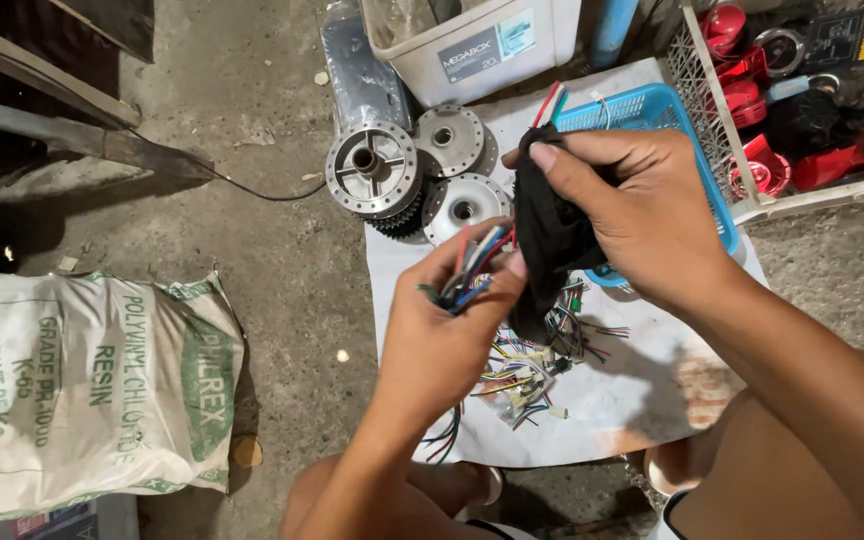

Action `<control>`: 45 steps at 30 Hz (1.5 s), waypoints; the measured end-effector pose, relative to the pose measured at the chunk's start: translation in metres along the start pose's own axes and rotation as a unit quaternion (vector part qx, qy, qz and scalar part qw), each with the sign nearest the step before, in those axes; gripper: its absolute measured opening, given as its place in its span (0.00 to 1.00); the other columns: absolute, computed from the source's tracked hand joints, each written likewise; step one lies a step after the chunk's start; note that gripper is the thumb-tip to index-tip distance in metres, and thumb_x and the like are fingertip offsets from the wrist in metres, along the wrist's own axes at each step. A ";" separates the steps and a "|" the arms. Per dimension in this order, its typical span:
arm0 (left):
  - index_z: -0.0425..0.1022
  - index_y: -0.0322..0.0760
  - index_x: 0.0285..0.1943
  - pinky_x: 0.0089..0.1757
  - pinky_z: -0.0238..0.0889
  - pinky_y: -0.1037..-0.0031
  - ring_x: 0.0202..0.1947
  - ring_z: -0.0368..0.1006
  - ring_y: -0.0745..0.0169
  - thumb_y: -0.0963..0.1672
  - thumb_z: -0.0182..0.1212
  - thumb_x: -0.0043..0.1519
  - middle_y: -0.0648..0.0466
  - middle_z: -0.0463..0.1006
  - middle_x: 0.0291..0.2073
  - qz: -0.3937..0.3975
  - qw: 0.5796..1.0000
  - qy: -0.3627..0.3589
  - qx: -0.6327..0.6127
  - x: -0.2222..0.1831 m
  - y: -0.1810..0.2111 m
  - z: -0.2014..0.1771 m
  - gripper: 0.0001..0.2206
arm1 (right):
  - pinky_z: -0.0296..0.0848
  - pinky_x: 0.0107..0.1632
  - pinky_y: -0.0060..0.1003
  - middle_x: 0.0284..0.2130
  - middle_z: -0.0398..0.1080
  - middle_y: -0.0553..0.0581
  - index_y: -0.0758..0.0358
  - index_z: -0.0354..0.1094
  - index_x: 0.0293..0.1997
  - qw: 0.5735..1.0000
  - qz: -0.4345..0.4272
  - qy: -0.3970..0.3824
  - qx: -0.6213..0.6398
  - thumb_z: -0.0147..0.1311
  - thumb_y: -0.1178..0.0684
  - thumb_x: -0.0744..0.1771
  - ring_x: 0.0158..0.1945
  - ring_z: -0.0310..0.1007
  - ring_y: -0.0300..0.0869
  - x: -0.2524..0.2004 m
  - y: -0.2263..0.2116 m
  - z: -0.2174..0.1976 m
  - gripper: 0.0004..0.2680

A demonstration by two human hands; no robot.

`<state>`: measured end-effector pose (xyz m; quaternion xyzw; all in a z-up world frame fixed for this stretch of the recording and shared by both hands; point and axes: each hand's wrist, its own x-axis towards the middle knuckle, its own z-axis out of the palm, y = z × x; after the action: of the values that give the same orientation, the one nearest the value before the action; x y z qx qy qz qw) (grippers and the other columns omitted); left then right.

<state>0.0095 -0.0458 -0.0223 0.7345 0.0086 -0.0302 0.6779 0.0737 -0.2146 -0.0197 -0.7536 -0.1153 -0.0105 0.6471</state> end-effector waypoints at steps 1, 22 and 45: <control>0.79 0.30 0.55 0.31 0.62 0.84 0.29 0.67 0.75 0.40 0.62 0.62 0.57 0.79 0.32 0.001 1.000 0.001 0.000 -0.001 -0.001 -0.001 0.13 | 0.64 0.32 0.22 0.29 0.73 0.49 0.72 0.78 0.48 1.000 -0.001 0.000 0.000 0.51 0.57 0.72 0.28 0.61 0.29 0.000 0.001 0.001 0.09; 0.80 0.26 0.47 0.28 0.64 0.76 0.24 0.69 0.67 0.36 0.60 0.58 0.51 0.81 0.29 0.167 0.964 0.049 0.202 -0.003 0.018 -0.012 0.10 | 0.67 0.34 0.24 0.30 0.76 0.53 0.73 0.78 0.46 0.967 0.151 -0.063 0.195 0.57 0.61 0.66 0.30 0.67 0.31 -0.016 0.025 0.024 0.07; 0.79 0.21 0.50 0.27 0.65 0.79 0.25 0.72 0.66 0.30 0.50 0.45 0.48 0.81 0.31 0.197 0.959 0.048 0.199 -0.008 0.026 -0.010 0.23 | 0.57 0.38 0.20 0.28 0.65 0.38 0.55 0.72 0.35 0.981 0.075 0.114 0.135 0.55 0.50 0.74 0.32 0.55 0.23 0.011 0.015 -0.023 0.09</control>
<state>0.0032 -0.0377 0.0045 0.8423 -0.1093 0.1381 0.5095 0.0897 -0.2371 -0.0287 -0.6595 0.0157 -0.0323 0.7508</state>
